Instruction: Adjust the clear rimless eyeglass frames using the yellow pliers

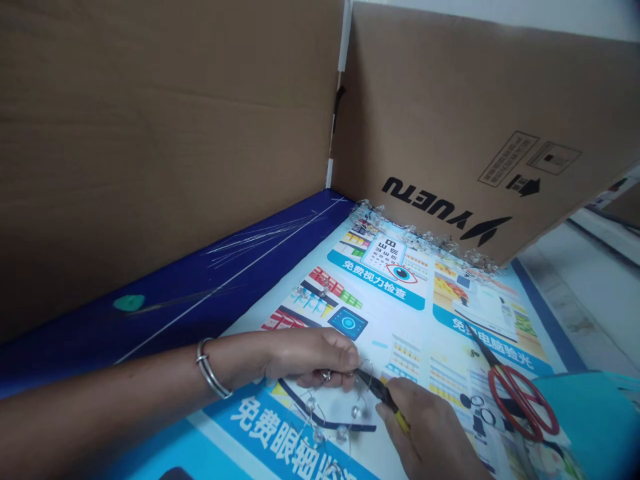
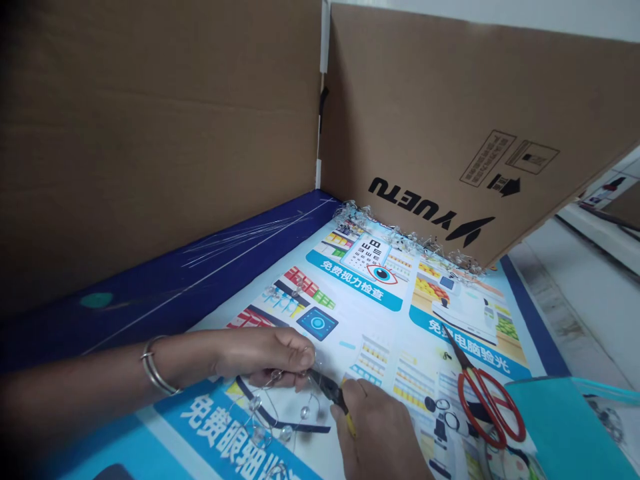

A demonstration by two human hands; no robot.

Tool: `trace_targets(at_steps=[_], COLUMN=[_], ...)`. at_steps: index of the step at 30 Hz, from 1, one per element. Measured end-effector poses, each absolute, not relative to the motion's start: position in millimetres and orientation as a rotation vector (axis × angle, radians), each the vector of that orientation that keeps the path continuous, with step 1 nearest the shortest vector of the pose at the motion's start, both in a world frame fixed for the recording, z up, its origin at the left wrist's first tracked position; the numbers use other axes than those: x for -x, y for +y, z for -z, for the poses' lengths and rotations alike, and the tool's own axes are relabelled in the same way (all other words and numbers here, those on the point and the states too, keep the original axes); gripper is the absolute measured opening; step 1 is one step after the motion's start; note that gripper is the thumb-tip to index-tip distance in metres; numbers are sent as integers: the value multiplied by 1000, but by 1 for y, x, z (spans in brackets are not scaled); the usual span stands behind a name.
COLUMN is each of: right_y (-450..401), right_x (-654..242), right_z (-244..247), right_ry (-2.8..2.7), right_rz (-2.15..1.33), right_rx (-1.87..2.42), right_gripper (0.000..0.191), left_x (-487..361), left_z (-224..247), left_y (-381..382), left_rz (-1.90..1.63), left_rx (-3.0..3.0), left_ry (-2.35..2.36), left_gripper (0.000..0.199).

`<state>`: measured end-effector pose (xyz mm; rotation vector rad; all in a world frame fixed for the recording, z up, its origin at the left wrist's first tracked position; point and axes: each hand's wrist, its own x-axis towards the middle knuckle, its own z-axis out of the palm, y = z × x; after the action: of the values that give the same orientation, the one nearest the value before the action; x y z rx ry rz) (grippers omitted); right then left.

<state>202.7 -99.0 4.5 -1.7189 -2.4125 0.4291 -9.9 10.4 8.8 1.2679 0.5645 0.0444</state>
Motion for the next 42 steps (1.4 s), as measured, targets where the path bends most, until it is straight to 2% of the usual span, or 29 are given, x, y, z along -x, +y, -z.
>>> trace_targets(at_steps=[6, 14, 26, 36, 42], right_y=[-98, -98, -98, -97, -97], right_x=[-205, -204, -203, -208, -209], right_z=[-9, -12, -8, -13, -12], right_ry=[-2342, -2379, -2453, -2405, -2421], right_rz=[-543, -555, -278, -434, -367], right_rx=[1767, 1800, 1746, 1839, 1782], right_gripper=[14, 13, 8, 10, 10], left_x=[9, 7, 4, 4, 4], left_z=[-8, -5, -12, -14, -11], left_y=[11, 12, 7, 5, 6], left_rz=[-74, -54, -43, -54, -79], left_rx=[-1105, -1142, -1157, -1128, -1110], left_ry=[569, 596, 628, 640, 612], left_gripper=[25, 15, 24, 29, 30])
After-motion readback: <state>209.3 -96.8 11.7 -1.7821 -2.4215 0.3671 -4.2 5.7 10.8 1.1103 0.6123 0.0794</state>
